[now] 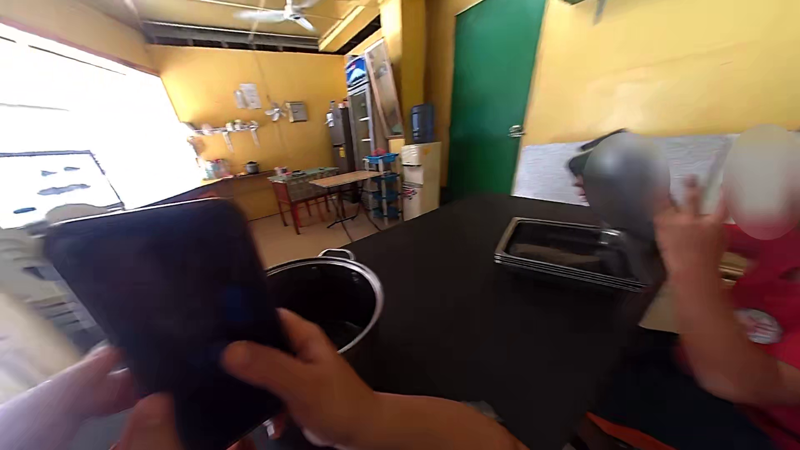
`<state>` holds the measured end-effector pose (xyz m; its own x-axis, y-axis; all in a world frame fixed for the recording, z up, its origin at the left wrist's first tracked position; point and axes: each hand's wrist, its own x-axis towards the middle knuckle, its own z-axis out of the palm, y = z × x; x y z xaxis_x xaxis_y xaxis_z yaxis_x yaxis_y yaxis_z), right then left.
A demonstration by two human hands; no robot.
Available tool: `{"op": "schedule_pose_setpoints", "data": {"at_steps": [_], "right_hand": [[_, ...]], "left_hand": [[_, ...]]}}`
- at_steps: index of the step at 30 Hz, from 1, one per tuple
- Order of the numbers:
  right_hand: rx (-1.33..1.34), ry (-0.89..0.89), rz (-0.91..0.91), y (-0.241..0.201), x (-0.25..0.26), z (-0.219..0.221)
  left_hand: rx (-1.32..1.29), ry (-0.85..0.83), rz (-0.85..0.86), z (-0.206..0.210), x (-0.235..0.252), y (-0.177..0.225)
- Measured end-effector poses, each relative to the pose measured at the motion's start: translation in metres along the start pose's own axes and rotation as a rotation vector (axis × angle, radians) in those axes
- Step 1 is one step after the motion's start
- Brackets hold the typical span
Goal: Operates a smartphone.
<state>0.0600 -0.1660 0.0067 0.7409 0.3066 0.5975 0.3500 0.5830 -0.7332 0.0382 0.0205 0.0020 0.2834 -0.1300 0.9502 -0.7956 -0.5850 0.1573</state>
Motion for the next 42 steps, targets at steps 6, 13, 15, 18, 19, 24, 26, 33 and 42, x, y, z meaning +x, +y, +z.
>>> {"op": "schedule_pose_setpoints", "data": {"at_steps": [6, 13, 15, 18, 19, 24, 26, 33, 42], "right_hand": [[-0.006, -0.005, 0.019, 0.004, 0.000, -0.001], [-0.063, 0.027, 0.037, 0.010, 0.000, -0.002], [-0.073, 0.035, 0.038, 0.010, 0.000, -0.002], [-0.107, 0.049, 0.036, 0.010, 0.001, -0.003], [-0.119, 0.054, 0.034, 0.010, 0.001, -0.004], [-0.158, 0.065, -0.010, 0.011, 0.003, -0.005], [-0.169, 0.066, -0.017, 0.013, 0.005, -0.007], [-0.246, 0.083, 0.001, 0.016, 0.006, -0.007], [-0.153, -0.012, -0.086, 0.017, -0.005, -0.002]], "left_hand": [[0.076, 0.078, 0.009, 0.005, 0.002, 0.004], [0.094, 0.141, 0.025, 0.010, 0.008, 0.010], [0.104, 0.147, 0.035, 0.011, 0.009, 0.012], [0.112, 0.153, 0.047, 0.013, 0.011, 0.013], [0.112, 0.154, 0.051, 0.013, 0.011, 0.013], [0.123, 0.152, 0.056, 0.016, 0.010, 0.014], [0.125, 0.147, 0.051, 0.017, 0.010, 0.013], [0.135, 0.144, 0.063, 0.016, 0.008, 0.009], [0.037, 0.159, -0.030, 0.010, 0.015, 0.012]]}}
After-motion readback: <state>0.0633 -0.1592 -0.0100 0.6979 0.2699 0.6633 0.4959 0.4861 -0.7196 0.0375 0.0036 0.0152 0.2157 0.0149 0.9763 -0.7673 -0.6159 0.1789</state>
